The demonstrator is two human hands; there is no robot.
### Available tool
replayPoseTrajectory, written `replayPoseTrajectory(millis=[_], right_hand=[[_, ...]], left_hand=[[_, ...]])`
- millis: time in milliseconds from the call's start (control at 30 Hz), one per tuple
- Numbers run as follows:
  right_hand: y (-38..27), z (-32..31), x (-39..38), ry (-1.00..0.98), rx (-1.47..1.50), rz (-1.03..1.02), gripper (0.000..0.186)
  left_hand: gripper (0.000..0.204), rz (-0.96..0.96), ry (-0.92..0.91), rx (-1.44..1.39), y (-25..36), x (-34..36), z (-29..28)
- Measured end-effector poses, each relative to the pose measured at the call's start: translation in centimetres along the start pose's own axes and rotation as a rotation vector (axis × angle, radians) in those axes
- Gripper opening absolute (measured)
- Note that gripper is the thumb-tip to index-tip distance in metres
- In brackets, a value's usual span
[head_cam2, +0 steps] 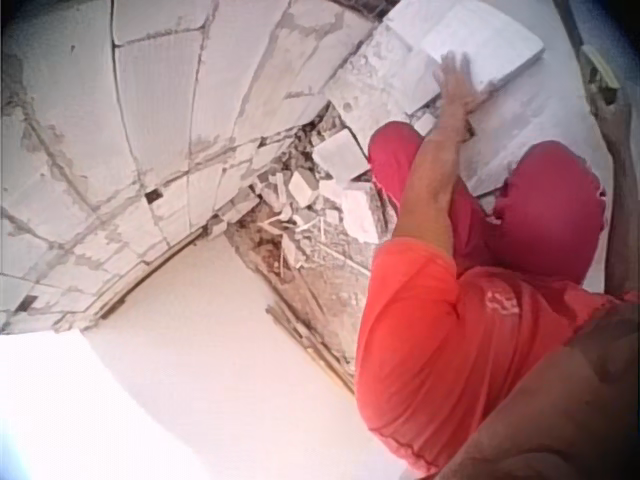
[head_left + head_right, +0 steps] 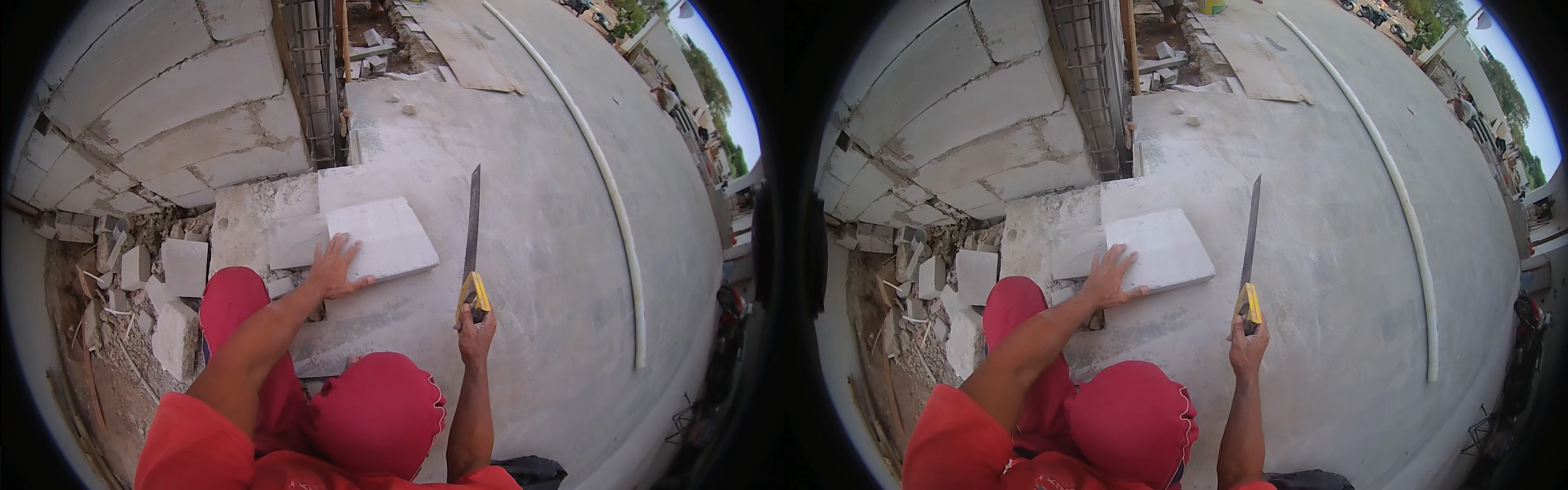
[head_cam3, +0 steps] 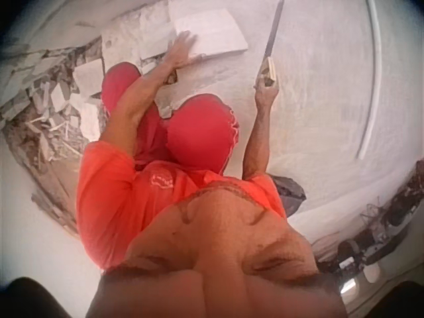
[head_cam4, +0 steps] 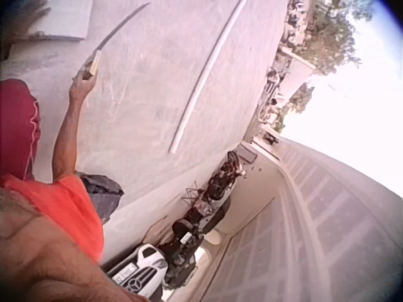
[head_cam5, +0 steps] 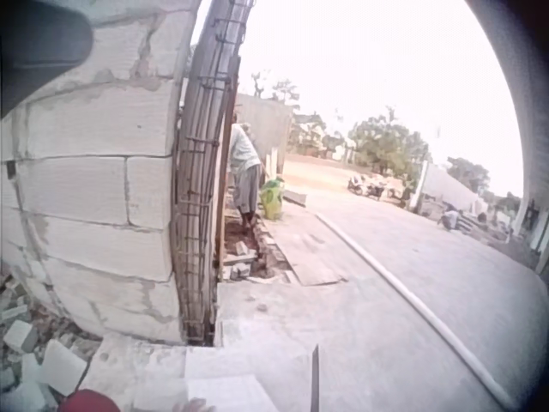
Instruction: The person measures a white rectangular tile with a tape measure and then uses a hand saw to cut the tile. The person handles the tile and tools directly on the ground.
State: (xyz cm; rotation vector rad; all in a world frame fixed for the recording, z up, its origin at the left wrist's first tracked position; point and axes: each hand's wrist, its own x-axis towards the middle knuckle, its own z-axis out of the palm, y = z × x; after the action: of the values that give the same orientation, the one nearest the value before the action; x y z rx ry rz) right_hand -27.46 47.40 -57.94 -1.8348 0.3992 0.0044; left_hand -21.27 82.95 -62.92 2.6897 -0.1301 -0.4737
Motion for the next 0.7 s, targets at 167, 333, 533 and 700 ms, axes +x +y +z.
replayPoseTrajectory(millis=[167,333,533,700], right_hand=[[0.9,-0.3,-5.1,-0.016,-0.156,-0.207,0.022],[-3.6,2.1,-9.4,-0.102,-0.129,-0.187,0.056],[-2.3,1.5,-10.3,-0.171,-0.241,-0.206,0.053],[-1.8,2.1,-9.9,-0.19,-0.257,-0.221,0.05]], left_hand=[[0.056,-0.037,0.324,-0.172,-1.1,10.8,-1.5],[0.05,-0.15,0.461,-0.097,-0.9,16.6,1.5],[0.055,-0.172,0.261,-0.108,1.3,15.6,2.2],[0.059,-0.171,0.255,-0.14,2.1,15.5,0.8]])
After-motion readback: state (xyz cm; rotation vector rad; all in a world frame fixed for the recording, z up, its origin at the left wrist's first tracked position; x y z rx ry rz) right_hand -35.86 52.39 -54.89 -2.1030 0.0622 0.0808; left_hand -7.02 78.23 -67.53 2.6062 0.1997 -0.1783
